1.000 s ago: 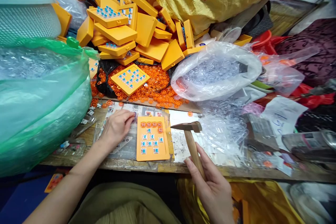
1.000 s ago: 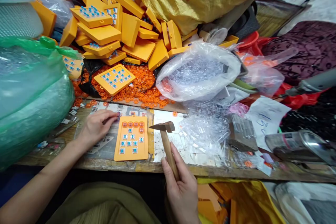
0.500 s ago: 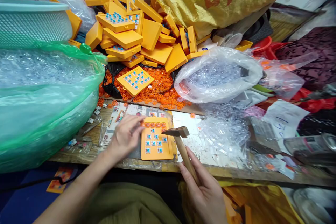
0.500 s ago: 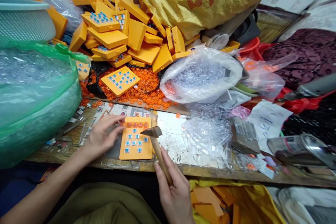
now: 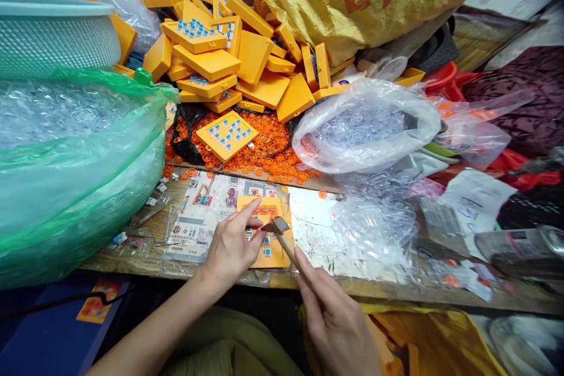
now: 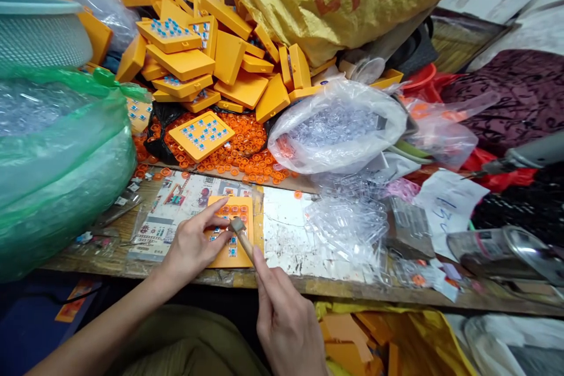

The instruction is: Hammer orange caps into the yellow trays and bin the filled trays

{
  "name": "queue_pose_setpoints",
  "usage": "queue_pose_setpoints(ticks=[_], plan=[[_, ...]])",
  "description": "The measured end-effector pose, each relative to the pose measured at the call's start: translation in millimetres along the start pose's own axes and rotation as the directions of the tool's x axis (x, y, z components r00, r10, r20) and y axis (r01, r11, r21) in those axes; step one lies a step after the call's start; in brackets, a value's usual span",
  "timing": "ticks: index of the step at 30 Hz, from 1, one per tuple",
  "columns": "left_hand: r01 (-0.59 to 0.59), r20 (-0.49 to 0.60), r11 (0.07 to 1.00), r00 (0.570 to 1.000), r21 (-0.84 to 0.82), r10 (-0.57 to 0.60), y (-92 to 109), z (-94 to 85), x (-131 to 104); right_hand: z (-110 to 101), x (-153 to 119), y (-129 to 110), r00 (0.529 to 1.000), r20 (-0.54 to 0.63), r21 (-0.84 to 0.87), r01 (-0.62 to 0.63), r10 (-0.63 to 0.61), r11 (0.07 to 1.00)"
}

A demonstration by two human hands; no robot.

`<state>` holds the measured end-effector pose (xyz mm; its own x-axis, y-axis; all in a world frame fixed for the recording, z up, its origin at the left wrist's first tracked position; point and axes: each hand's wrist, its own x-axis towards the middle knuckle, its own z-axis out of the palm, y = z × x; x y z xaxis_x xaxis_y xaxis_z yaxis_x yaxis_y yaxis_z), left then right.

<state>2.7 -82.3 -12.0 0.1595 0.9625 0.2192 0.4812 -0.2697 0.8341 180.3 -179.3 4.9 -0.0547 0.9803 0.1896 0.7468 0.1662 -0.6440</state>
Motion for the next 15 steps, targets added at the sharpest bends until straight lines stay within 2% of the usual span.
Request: queue_pose_setpoints(ticks=[3,5,7,9,12,15], plan=[[0.003,0.017,0.999,1.000,-0.049,-0.002,-0.7,-4.7,4.7,-0.4,0.6,4.4,0.994,-0.026,0.097,-0.106,0.109,0.990],[-0.030,0.003,0.999,1.000,-0.030,0.030,-4.6,-9.3,19.0,-1.2,2.2,7.3,0.964,-0.110,0.194,-0.218,0.242,0.956],[-0.084,-0.041,0.992,0.995,0.098,0.088,-10.1,-12.0,43.1,-2.2,5.0,9.0,0.904,-0.188,0.296,-0.320,0.384,0.900],[-0.108,-0.035,0.955,0.992,0.277,0.123,-15.3,-11.2,71.9,-3.2,7.9,9.4,0.853,-0.215,0.378,-0.376,0.475,0.846],[-0.080,0.003,0.934,0.996,0.349,0.084,-18.7,-7.9,104.8,-4.2,9.0,10.7,0.831,-0.202,0.437,-0.397,0.519,0.807],[-0.063,0.037,0.946,0.998,0.319,0.054,-18.2,-13.2,106.4,-3.9,3.4,15.3,0.818,-0.202,0.451,-0.409,0.538,0.793]])
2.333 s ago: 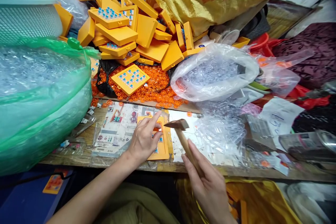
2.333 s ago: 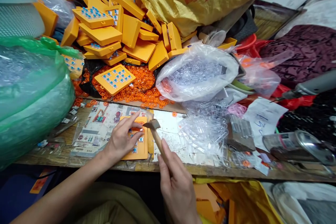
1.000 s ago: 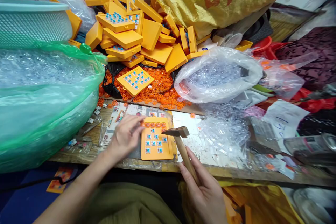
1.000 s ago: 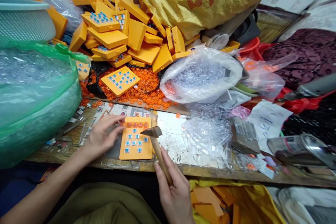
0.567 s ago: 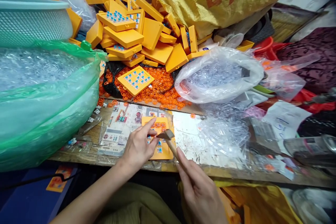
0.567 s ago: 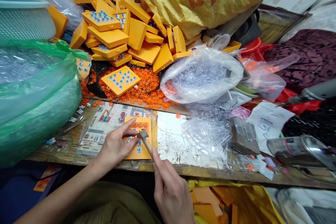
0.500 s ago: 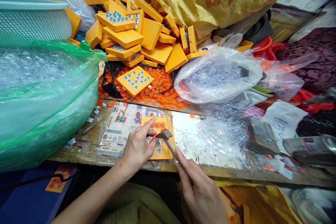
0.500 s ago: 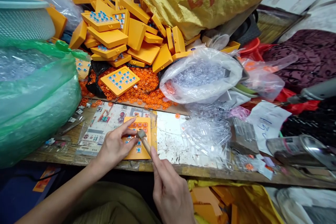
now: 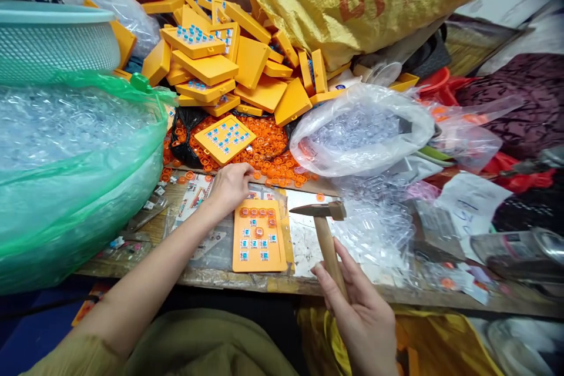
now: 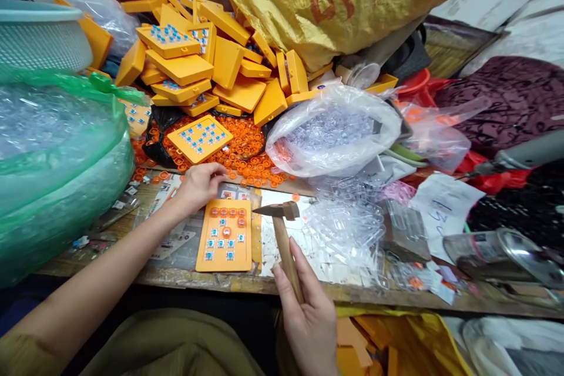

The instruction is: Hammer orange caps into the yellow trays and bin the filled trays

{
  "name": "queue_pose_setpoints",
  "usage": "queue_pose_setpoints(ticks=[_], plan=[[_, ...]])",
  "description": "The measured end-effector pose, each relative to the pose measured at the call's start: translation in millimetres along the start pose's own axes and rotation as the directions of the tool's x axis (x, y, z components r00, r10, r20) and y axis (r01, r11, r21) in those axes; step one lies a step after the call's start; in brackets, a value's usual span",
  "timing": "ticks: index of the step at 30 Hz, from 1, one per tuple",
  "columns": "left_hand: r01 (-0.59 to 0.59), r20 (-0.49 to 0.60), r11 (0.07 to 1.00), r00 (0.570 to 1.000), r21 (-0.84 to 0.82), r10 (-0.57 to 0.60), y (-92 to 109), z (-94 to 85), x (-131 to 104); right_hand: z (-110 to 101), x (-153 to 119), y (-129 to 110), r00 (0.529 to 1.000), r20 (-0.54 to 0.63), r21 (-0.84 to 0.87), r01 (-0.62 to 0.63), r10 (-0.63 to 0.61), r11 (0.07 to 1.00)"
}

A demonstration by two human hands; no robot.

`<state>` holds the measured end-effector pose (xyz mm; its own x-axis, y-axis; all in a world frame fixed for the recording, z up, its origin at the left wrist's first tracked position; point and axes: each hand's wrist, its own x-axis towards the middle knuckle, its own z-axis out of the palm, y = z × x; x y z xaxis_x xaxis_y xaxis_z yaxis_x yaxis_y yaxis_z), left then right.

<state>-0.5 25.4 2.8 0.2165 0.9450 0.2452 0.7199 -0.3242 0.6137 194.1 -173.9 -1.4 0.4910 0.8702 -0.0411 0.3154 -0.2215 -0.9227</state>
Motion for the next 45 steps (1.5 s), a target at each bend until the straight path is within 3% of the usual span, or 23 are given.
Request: queue_pose_setpoints(ticks=[5,8,11,15,18,21,27,29,31,34,36,37,40,42,45], plan=[[0.069,0.120,0.996,0.991,-0.061,-0.061,-21.1,-17.8,-45.3,-1.2,-6.5,11.9,0.999,0.021,0.021,-0.041,0.040,0.999],[0.020,0.068,0.999,0.998,-0.033,-0.017,-37.5,-19.2,-65.9,3.4,-9.7,12.3,0.998,0.069,0.029,-0.015,0.013,0.999],[-0.063,0.006,0.997,0.998,-0.036,0.063,-36.6,-19.1,-78.9,7.1,-13.2,7.9,0.985,0.138,-0.020,0.109,-0.106,0.994],[-0.114,0.016,0.975,0.993,-0.191,0.120,-8.0,-23.8,-102.4,8.6,-17.7,2.1,0.893,0.250,-0.077,0.403,-0.374,0.912],[-0.103,0.075,0.957,0.989,-0.271,0.128,9.4,-23.1,-117.8,10.3,-19.2,-1.3,0.812,0.301,-0.087,0.545,-0.500,0.834],[-0.033,0.115,0.950,0.991,-0.310,0.072,11.8,-17.0,-122.2,12.7,-19.4,-6.5,0.774,0.329,-0.105,0.600,-0.541,0.793],[0.022,0.142,0.931,0.989,-0.366,0.033,6.6,-17.5,-122.2,12.4,-19.7,-10.9,0.699,0.510,-0.165,0.651,-0.500,0.741],[0.042,0.160,0.920,0.987,-0.389,0.022,5.1,-23.4,-117.4,10.9,-19.6,-8.2,0.724,0.492,-0.151,0.618,-0.483,0.772],[0.008,0.114,0.929,0.993,-0.369,0.037,2.8,-27.0,-102.4,10.0,-18.1,-5.2,0.796,0.409,-0.117,0.530,-0.445,0.840],[-0.126,-0.022,0.971,0.992,-0.203,0.124,1.0,-18.7,-57.9,11.6,-12.5,-4.3,0.943,0.183,-0.071,0.294,-0.277,0.953],[-0.117,0.044,0.988,0.992,-0.104,0.122,2.8,-5.3,-21.9,13.3,-7.7,-6.2,0.990,0.084,-0.014,0.119,-0.117,0.993],[-0.094,0.123,0.994,0.987,-0.056,0.101,4.7,1.6,-5.9,13.6,-5.7,-7.2,0.997,0.060,0.015,0.052,-0.053,0.999],[-0.066,0.210,0.997,0.975,-0.029,0.071,10.5,11.6,20.1,10.0,-3.8,-7.8,0.999,0.021,0.062,-0.043,0.042,0.997],[-0.053,0.231,0.997,0.971,-0.047,0.062,10.4,5.9,13.8,4.7,-6.1,-5.2,0.997,-0.020,0.056,-0.069,0.070,0.996],[-0.037,0.211,0.998,0.976,-0.059,0.049,-2.5,-10.9,-21.3,-1.9,-11.1,1.5,0.991,-0.022,0.041,-0.132,0.133,0.990]])
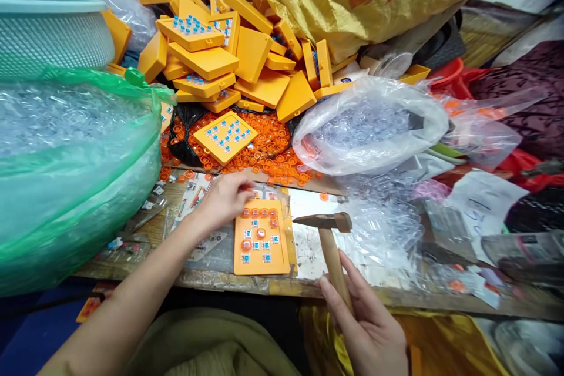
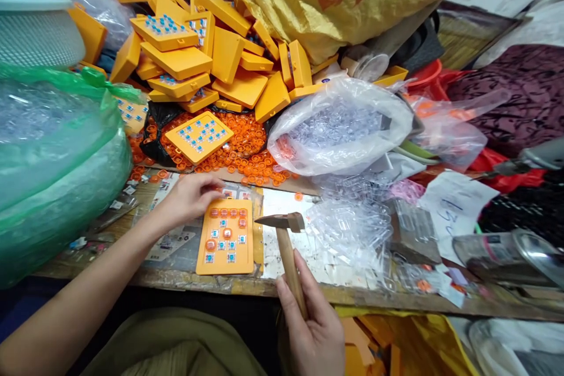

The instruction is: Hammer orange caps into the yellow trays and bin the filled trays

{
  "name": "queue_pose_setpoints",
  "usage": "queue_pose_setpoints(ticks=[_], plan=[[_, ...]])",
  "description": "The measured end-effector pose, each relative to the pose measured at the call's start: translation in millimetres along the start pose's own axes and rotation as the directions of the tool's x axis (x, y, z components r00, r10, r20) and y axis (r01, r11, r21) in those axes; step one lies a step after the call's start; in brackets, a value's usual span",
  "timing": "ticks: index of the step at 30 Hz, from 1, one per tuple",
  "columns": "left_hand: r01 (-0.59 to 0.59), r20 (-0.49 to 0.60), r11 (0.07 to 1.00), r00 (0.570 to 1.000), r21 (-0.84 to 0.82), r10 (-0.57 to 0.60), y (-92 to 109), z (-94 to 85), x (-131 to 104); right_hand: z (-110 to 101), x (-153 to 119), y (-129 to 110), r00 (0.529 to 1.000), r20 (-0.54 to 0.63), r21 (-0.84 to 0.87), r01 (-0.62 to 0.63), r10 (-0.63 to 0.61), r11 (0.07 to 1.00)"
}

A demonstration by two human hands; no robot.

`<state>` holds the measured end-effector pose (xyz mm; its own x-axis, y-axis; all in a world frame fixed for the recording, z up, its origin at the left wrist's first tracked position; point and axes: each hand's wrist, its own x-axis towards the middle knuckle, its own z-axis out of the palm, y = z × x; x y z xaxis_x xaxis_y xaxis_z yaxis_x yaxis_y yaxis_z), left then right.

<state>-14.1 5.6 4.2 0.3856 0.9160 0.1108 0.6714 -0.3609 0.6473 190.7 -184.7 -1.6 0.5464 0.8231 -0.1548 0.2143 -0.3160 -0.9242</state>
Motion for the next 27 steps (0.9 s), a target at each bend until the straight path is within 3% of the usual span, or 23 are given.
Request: queue_pose_setpoints(ticks=[4,7,10,13,17,22,27], plan=[[-0.070,-0.132,0.992,0.988,0.104,0.083,-29.5,1.3,-49.9,1.8,-2.4,7.5,0.999,0.034,0.015,-0.005,0.005,1.000],[-0.131,-0.190,0.982,0.970,0.132,0.155,-41.3,8.2,-64.0,7.6,-4.0,7.5,0.994,0.089,0.023,0.059,-0.061,0.998],[-0.174,-0.235,0.982,0.954,0.081,0.188,-29.1,10.1,-70.4,9.7,-6.8,5.2,0.972,0.132,-0.007,0.195,-0.192,0.981],[-0.256,-0.253,0.966,0.937,-0.035,0.240,0.1,10.0,-81.1,7.3,-8.9,4.3,0.919,0.203,-0.061,0.357,-0.339,0.932],[-0.240,-0.138,0.951,0.967,-0.197,0.216,29.0,14.2,-90.4,4.0,-10.1,4.4,0.840,0.258,-0.113,0.517,-0.478,0.848],[-0.147,-0.047,0.970,0.989,-0.192,0.140,29.6,21.5,-86.2,3.8,-11.9,4.7,0.757,0.330,-0.145,0.631,-0.564,0.763],[-0.150,-0.115,0.973,0.985,-0.175,0.131,27.6,27.7,-91.5,7.4,-11.6,5.8,0.721,0.379,-0.143,0.665,-0.580,0.733]])
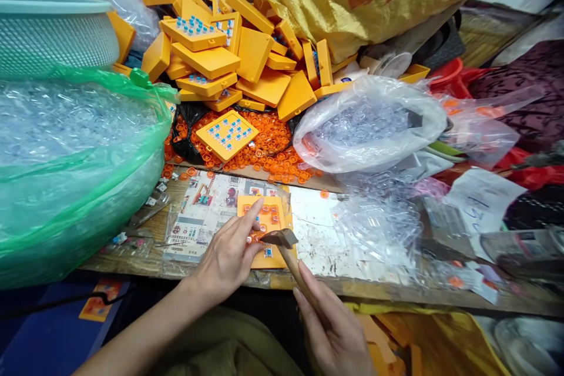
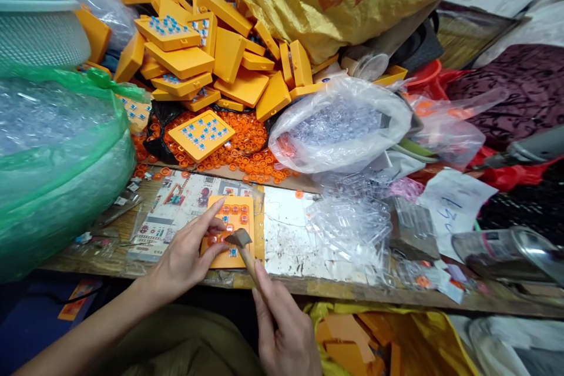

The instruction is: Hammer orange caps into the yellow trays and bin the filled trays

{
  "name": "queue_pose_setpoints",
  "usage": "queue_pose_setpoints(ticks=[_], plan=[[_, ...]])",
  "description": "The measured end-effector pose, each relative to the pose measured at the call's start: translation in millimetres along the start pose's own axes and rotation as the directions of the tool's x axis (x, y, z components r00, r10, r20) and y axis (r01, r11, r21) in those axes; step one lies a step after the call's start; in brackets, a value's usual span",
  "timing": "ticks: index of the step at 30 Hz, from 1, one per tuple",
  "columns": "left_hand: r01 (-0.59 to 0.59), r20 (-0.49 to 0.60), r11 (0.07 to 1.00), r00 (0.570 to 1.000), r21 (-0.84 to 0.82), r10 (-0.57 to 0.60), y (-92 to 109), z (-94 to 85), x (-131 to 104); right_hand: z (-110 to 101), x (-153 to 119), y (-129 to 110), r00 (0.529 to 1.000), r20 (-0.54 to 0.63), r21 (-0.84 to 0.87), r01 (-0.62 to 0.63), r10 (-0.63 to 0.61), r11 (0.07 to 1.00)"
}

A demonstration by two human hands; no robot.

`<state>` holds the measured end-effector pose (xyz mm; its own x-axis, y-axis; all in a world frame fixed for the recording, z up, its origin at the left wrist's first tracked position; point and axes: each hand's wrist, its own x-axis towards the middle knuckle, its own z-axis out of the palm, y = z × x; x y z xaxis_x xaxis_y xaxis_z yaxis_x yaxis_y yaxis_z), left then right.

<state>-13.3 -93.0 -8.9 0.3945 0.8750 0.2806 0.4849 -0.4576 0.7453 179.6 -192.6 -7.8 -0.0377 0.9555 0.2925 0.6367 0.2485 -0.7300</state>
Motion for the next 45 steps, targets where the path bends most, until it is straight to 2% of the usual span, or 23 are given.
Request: queue_pose_setpoints(ticks=[4,8,9,12,13,15,17,20,22,23,26,30,34,36,38,40,42,45], plan=[[0.021,-0.080,1.000,0.997,-0.017,-0.023,2.3,2.3,-6.2,-1.1,2.9,-2.2,1.000,0.002,-0.013,0.005,-0.005,1.000],[0.083,-0.122,0.993,0.988,-0.081,-0.093,0.1,5.7,-5.9,-5.5,4.9,-7.1,0.996,-0.078,-0.047,0.032,-0.035,0.998],[0.101,-0.124,0.990,0.986,-0.096,-0.113,-0.8,6.8,-5.7,-6.3,5.0,-7.7,0.997,-0.061,-0.050,0.043,-0.046,0.998],[0.152,-0.121,0.979,0.978,-0.132,-0.168,-1.5,7.7,-6.5,-7.4,4.2,-6.2,0.996,0.086,-0.040,0.044,-0.040,0.998],[0.174,-0.112,0.974,0.975,-0.144,-0.190,-1.3,6.4,-6.5,-7.4,3.8,-4.8,0.994,0.102,-0.032,0.027,-0.023,0.999],[0.213,-0.083,0.963,0.970,-0.165,-0.229,-1.2,0.8,-2.4,-7.1,3.2,-1.4,0.997,0.048,-0.008,-0.062,0.063,0.998],[0.211,-0.091,0.966,0.970,-0.152,-0.226,-3.2,-6.9,11.4,-6.2,4.2,1.5,0.971,-0.091,0.043,-0.217,0.220,0.975],[0.081,-0.176,0.997,0.981,0.005,-0.079,-12.7,-13.9,54.1,-4.1,9.7,3.1,0.839,-0.230,0.197,-0.455,0.493,0.868],[0.055,-0.103,0.984,0.994,0.168,-0.038,-22.1,-12.1,89.4,-2.4,14.2,2.4,0.769,-0.229,0.293,-0.529,0.596,0.796],[0.066,-0.017,0.968,0.998,0.243,-0.063,-26.9,-9.6,105.4,-1.7,15.8,2.0,0.754,-0.219,0.325,-0.542,0.620,0.775],[0.087,0.057,0.955,0.993,0.285,-0.108,-38.7,-0.9,136.2,-1.0,16.0,2.7,0.737,-0.242,0.364,-0.534,0.632,0.763],[0.090,0.124,0.960,0.984,0.265,-0.126,-46.5,4.0,137.9,-1.4,10.8,8.1,0.718,-0.263,0.379,-0.538,0.645,0.753],[0.058,0.138,0.959,0.985,0.276,-0.100,-45.7,3.3,129.7,2.0,10.8,7.2,0.727,-0.226,0.429,-0.523,0.648,0.736],[0.048,0.139,0.959,0.986,0.280,-0.090,-39.2,1.2,124.1,3.4,10.8,3.3,0.726,-0.226,0.417,-0.531,0.650,0.738],[0.024,0.140,0.967,0.988,0.252,-0.061,-27.2,-2.6,112.1,2.7,8.5,0.6,0.744,-0.262,0.352,-0.519,0.615,0.779],[-0.036,0.135,0.983,0.991,0.178,0.012,-11.7,-7.2,91.3,-0.5,3.7,1.1,0.805,-0.287,0.245,-0.463,0.520,0.852],[-0.128,0.139,0.986,0.984,0.104,0.113,2.8,-11.0,65.8,-4.9,-1.8,3.9,0.882,-0.261,0.145,-0.366,0.392,0.919],[-0.202,0.213,0.970,0.962,0.138,0.170,13.9,-12.7,34.7,-10.5,-6.7,7.1,0.958,-0.192,0.053,-0.205,0.212,0.977]])
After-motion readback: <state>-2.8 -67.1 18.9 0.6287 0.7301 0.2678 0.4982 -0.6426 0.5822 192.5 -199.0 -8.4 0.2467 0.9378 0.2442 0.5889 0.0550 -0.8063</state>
